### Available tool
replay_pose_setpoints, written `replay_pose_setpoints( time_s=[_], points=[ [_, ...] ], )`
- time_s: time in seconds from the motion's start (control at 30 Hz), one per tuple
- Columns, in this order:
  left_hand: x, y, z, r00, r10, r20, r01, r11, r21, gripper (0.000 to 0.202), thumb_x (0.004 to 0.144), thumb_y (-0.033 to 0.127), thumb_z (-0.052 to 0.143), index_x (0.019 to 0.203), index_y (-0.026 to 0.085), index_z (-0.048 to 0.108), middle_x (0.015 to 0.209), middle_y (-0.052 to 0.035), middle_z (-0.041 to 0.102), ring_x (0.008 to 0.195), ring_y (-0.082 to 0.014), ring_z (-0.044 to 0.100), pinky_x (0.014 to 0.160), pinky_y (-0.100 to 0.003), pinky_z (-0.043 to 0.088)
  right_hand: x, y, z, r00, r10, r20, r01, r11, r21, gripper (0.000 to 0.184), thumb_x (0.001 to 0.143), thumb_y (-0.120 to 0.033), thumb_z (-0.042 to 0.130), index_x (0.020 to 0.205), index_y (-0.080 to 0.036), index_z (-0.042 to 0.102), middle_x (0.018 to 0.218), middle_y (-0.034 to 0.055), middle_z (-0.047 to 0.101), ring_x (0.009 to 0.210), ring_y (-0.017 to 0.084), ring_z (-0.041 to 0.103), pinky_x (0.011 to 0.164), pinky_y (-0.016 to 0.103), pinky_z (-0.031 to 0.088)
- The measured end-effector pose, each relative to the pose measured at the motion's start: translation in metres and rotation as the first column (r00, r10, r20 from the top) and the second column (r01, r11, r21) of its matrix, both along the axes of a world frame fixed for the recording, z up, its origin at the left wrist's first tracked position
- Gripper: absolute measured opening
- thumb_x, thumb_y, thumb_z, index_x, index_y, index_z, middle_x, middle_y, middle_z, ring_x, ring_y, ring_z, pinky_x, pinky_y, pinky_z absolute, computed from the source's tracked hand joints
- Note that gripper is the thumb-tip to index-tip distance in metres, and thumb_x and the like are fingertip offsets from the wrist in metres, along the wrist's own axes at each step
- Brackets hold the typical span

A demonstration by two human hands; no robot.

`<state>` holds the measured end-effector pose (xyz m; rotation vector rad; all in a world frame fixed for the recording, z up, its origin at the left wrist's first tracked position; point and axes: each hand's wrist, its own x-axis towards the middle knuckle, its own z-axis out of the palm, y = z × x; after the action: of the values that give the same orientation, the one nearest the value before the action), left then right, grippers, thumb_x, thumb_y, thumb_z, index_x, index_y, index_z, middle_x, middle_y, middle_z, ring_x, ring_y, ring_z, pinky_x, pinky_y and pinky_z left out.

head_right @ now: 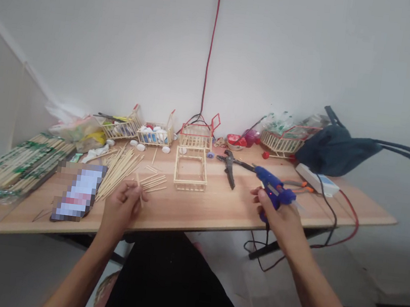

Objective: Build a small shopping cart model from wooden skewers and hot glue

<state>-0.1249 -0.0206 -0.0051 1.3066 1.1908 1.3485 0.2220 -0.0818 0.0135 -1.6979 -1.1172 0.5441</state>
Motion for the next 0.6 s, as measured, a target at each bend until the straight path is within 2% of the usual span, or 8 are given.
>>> replay_pose_setpoints(
  time_s=[0.07,0.13,0.2,0.27,0.33,0.4,0.6],
  points=[
    [0.01,-0.007,0.0,0.989,-0.097,0.115,0.107,0.991,-0.078,0.027,0.082,0.042,0.063,0.089,0.019,0.05,0.063,0.0043,0.06,0.04,-0.0045,0.034,0.042,-0.018,0.024,-0.018,-0.008,0.003,0.977,0.132,-0.169,-0.129,0.991,0.029,0.045,0.082,-0.061,0.058,0.097,-0.018,0.062,0.097,0.0114,0.068,0.077,0.02,0.064,0.056,0.028,0.048],
    [0.022,-0.016,0.0,0.96,-0.204,0.19,0.232,0.962,-0.142,0.029,0.081,0.043,0.064,0.088,0.018,0.05,0.061,0.0041,0.06,0.039,-0.0032,0.033,0.041,-0.017,0.021,-0.034,-0.016,0.004,0.947,0.242,-0.213,-0.25,0.968,-0.011,0.046,0.085,-0.061,0.055,0.094,-0.017,0.063,0.093,0.0111,0.068,0.064,0.016,0.062,0.051,0.026,0.046],
    [0.034,-0.023,0.0,0.928,-0.297,0.225,0.338,0.925,-0.172,0.03,0.082,0.044,0.063,0.087,0.017,0.05,0.06,0.0035,0.06,0.039,-0.0025,0.033,0.041,-0.017,0.02,-0.049,-0.024,0.004,0.936,0.31,-0.168,-0.324,0.944,-0.062,0.048,0.087,-0.061,0.049,0.09,-0.016,0.063,0.085,0.0092,0.068,0.054,0.012,0.057,0.048,0.026,0.043],
    [0.042,-0.027,0.0,0.903,-0.359,0.237,0.405,0.896,-0.184,0.031,0.082,0.044,0.063,0.087,0.016,0.052,0.06,0.003,0.061,0.038,-0.0023,0.033,0.041,-0.017,0.02,-0.061,-0.031,0.004,0.945,0.322,-0.052,-0.325,0.942,-0.079,0.047,0.088,-0.06,0.048,0.084,-0.016,0.064,0.079,0.0072,0.067,0.054,0.013,0.057,0.05,0.026,0.043],
    [0.048,-0.028,0.0,0.892,-0.384,0.236,0.43,0.882,-0.192,0.032,0.081,0.045,0.064,0.087,0.016,0.053,0.061,0.0026,0.062,0.038,-0.0023,0.033,0.041,-0.018,0.02,-0.07,-0.035,0.004,0.948,0.313,0.062,-0.306,0.947,-0.095,0.045,0.088,-0.058,0.047,0.079,-0.018,0.065,0.073,0.0053,0.066,0.059,0.015,0.058,0.054,0.028,0.045],
    [0.052,-0.027,0.001,0.895,-0.389,0.218,0.431,0.881,-0.194,0.032,0.079,0.044,0.065,0.086,0.015,0.054,0.063,0.0018,0.062,0.039,-0.0025,0.034,0.041,-0.018,0.021,-0.077,-0.038,0.004,0.937,0.333,0.106,-0.319,0.939,-0.13,0.044,0.09,-0.056,0.045,0.076,-0.019,0.064,0.069,0.0036,0.063,0.061,0.015,0.058,0.057,0.028,0.045],
    [0.058,-0.025,-0.004,0.906,-0.411,0.102,0.423,0.892,-0.161,0.029,0.08,0.043,0.063,0.079,0.014,0.057,0.065,-0.0005,0.064,0.042,-0.0044,0.038,0.042,-0.02,0.027,-0.088,-0.04,0.002,0.893,0.444,-0.065,-0.449,0.887,-0.105,0.045,0.092,-0.055,0.042,0.073,-0.017,0.058,0.069,0.002,0.059,0.053,0.012,0.055,0.053,0.026,0.045]
  ],
)
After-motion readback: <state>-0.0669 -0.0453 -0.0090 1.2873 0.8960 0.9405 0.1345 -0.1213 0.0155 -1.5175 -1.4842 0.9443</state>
